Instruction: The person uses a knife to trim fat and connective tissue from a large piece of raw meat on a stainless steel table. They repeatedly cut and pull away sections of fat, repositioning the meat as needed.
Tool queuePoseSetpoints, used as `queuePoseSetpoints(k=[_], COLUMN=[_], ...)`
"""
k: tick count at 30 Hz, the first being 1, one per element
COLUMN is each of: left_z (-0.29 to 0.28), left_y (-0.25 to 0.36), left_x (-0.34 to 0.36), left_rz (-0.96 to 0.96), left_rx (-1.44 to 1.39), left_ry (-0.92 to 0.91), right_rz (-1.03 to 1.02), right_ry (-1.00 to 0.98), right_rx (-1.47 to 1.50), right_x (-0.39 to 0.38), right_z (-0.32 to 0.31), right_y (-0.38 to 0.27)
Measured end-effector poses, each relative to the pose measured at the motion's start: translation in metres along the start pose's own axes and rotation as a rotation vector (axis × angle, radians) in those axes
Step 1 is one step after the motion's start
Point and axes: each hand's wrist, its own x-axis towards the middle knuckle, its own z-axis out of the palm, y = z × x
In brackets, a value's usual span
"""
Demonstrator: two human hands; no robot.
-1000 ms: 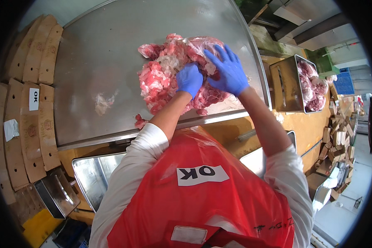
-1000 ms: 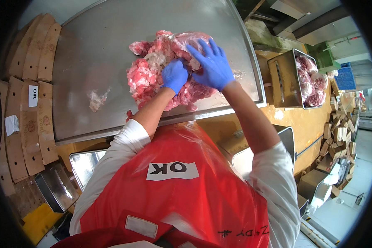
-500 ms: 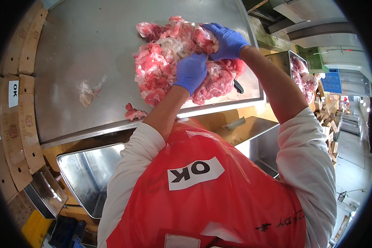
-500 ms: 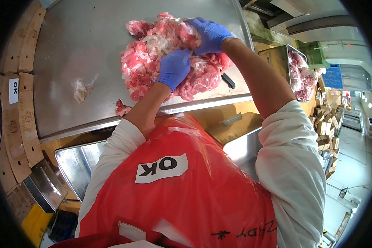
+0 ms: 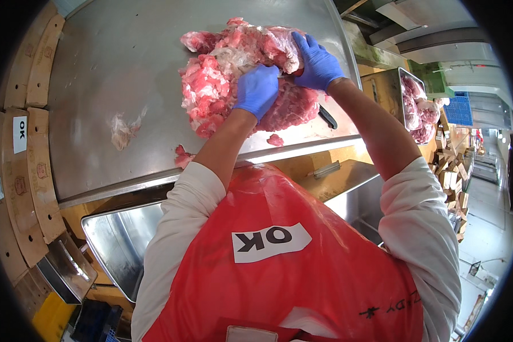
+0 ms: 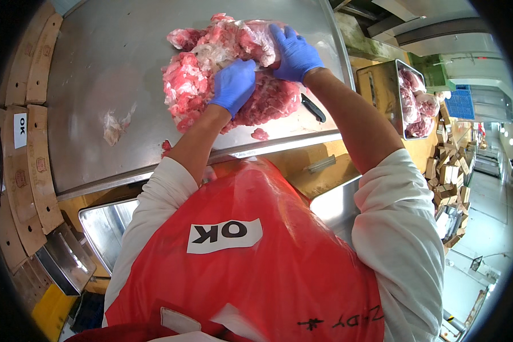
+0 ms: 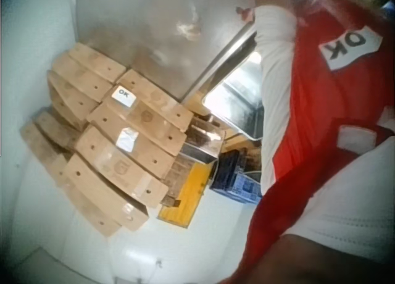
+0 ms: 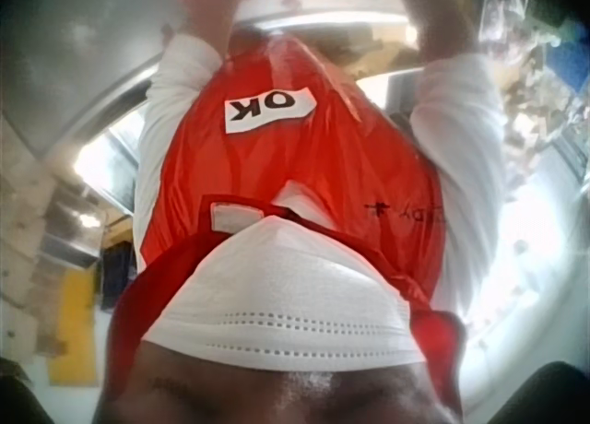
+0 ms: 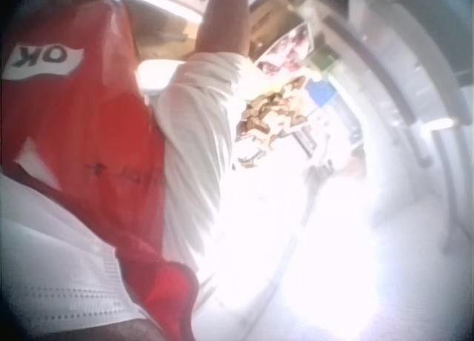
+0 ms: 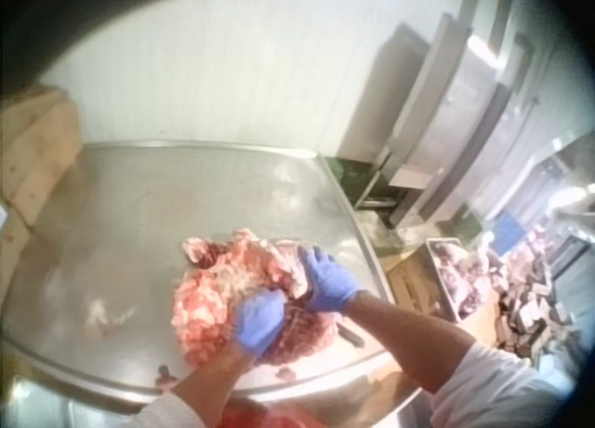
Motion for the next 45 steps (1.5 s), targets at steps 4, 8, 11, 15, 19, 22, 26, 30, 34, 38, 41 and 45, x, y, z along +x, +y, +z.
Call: queuePoseSetpoints(k=[4, 8, 11, 15, 19, 22, 26, 30, 34, 38, 41, 45], left_z=[0.006, 0.013, 0.014, 0.012, 0.001, -0.035, -0.067, -0.030, -0.007, 0.016, 0.028, 0.012], left_y=[0.005, 0.005, 0.003, -0.001, -0.003, 0.000, 0.023, 0.040, 0.050, 0.031, 0.019, 0.005], left_x=[-0.005, -0.004, -0.002, 0.002, -0.003, -0.013, -0.013, -0.008, 0.012, 0.015, 0.007, 0.002], left_rz=[0.086, 0.172, 0.176, 0.241, 0.230, 0.102, 0.161, 0.127, -0.070, -0.060, 0.060, 0.210], left_rx=[-0.068, -0.067, -0.016, -0.055, 0.038, 0.274, 0.237, -0.001, 0.118, 0.089, 0.058, 0.055], left_ry=[0.099, 0.178, 0.132, 0.177, 0.195, 0.032, -0.035, -0.122, -0.149, -0.032, 0.163, 0.205], right_rz=[-0.005, -0.025, -0.080, -0.107, -0.120, -0.091, -0.071, -0.120, -0.164, -0.154, -0.061, -0.080], right_ry=[-0.071, -0.097, -0.085, -0.108, -0.123, -0.113, -0.126, -0.165, -0.110, -0.044, -0.292, -0.256], right_rx=[0.045, 0.088, 0.096, 0.096, 0.149, 0.186, 0.197, 0.192, 0.173, 0.166, 0.116, 0.093], right_x=[0.014, 0.026, 0.032, 0.042, 0.047, 0.042, 0.039, 0.043, 0.041, 0.046, 0.056, 0.050], right_z=[-0.016, -0.016, -0.015, -0.020, -0.021, -0.021, -0.026, -0.031, -0.021, -0.011, -0.042, -0.044], right_y=[0.006, 0.023, 0.025, 0.029, 0.028, 0.029, 0.026, 0.023, 0.030, 0.032, 0.012, 0.017])
